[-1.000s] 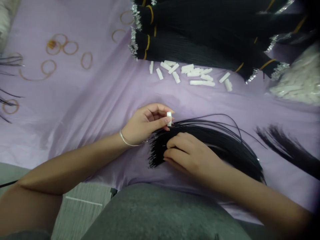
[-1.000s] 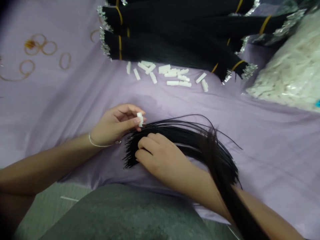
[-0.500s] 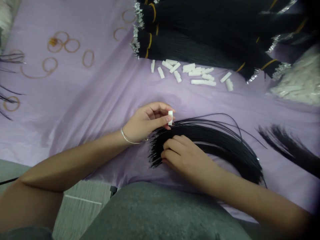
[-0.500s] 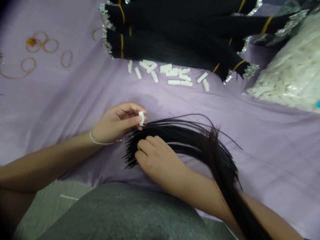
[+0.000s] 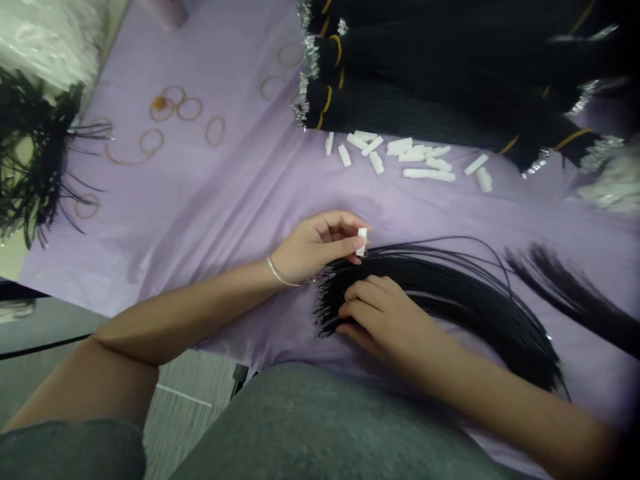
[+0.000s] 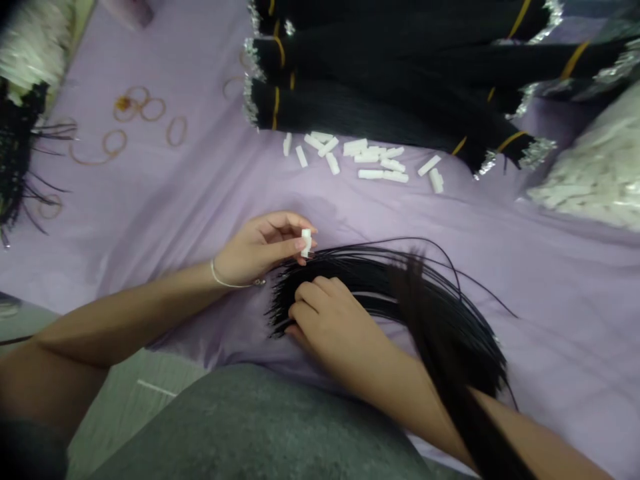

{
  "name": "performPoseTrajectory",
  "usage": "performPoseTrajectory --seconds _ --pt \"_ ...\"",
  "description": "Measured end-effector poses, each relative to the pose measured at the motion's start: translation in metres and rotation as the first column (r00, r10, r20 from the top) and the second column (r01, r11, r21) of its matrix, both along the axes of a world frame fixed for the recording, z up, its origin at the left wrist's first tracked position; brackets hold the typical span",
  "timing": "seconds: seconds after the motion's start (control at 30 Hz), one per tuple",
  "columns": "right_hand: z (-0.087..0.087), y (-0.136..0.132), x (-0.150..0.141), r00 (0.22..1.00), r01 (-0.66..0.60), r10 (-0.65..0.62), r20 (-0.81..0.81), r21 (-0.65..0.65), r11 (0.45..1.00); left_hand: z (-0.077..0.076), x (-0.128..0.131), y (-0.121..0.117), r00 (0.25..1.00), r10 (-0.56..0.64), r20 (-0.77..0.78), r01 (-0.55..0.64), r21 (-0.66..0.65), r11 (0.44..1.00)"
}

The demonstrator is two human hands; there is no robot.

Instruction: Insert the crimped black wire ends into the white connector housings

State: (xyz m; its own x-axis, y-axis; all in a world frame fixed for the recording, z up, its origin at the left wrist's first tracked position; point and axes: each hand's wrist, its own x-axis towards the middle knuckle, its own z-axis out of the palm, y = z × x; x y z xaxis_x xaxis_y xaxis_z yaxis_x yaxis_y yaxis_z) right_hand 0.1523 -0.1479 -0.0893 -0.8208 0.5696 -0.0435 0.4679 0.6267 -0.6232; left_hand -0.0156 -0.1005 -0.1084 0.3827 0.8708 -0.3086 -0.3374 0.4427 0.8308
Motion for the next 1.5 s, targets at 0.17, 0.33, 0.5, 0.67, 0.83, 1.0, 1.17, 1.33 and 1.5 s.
performPoseTrajectory --seconds 0.17,0.33,0.5,0.67,0.83,1.0,1.17,1.33,1.5 --pt "-0.001 -0.001 -0.001 0.998 0.061 -0.061 -0.010 -0.028 0.998 0.000 0.000 0.000 1.000 0.008 -0.001 -0.008 0.003 1.000" --pt "-0.004 0.000 0.002 0.994 0.098 -0.096 -0.059 0.030 0.995 0.000 -0.001 0.000 1.000 -0.002 -0.021 0.002 0.024 1.000" --pt "-0.003 0.002 0.001 0.998 0.058 -0.056 -0.026 0.052 0.997 -0.001 -0.001 0.000 1.000 -0.004 -0.029 0.004 0.007 1.000" --pt "-0.001 0.000 0.001 0.998 0.041 -0.044 0.040 0.056 0.998 0.003 0.000 0.001 1.000 -0.016 -0.015 0.016 -0.001 1.000" --pt "-0.004 -0.005 0.003 0.997 0.075 -0.074 -0.014 0.059 0.995 0.003 0.004 0.001 0.999 -0.016 0.029 0.017 -0.048 0.999" --pt "0.002 -0.003 0.007 0.979 0.183 -0.189 -0.070 -0.083 0.980 -0.002 0.006 0.003 0.997 -0.052 0.062 0.053 -0.025 0.998" --pt "0.008 -0.001 0.004 0.966 0.209 -0.228 -0.125 -0.145 0.967 -0.003 0.005 0.005 0.993 -0.093 0.075 0.094 -0.019 0.995" --pt "0.010 -0.001 0.002 0.980 0.162 -0.179 -0.092 -0.167 0.973 -0.001 0.004 0.002 0.997 -0.060 0.042 0.061 -0.013 0.998" --pt "0.014 0.001 0.003 0.975 0.147 -0.167 -0.145 -0.141 0.979 0.000 0.003 0.001 0.998 -0.034 0.060 0.035 -0.002 0.999"
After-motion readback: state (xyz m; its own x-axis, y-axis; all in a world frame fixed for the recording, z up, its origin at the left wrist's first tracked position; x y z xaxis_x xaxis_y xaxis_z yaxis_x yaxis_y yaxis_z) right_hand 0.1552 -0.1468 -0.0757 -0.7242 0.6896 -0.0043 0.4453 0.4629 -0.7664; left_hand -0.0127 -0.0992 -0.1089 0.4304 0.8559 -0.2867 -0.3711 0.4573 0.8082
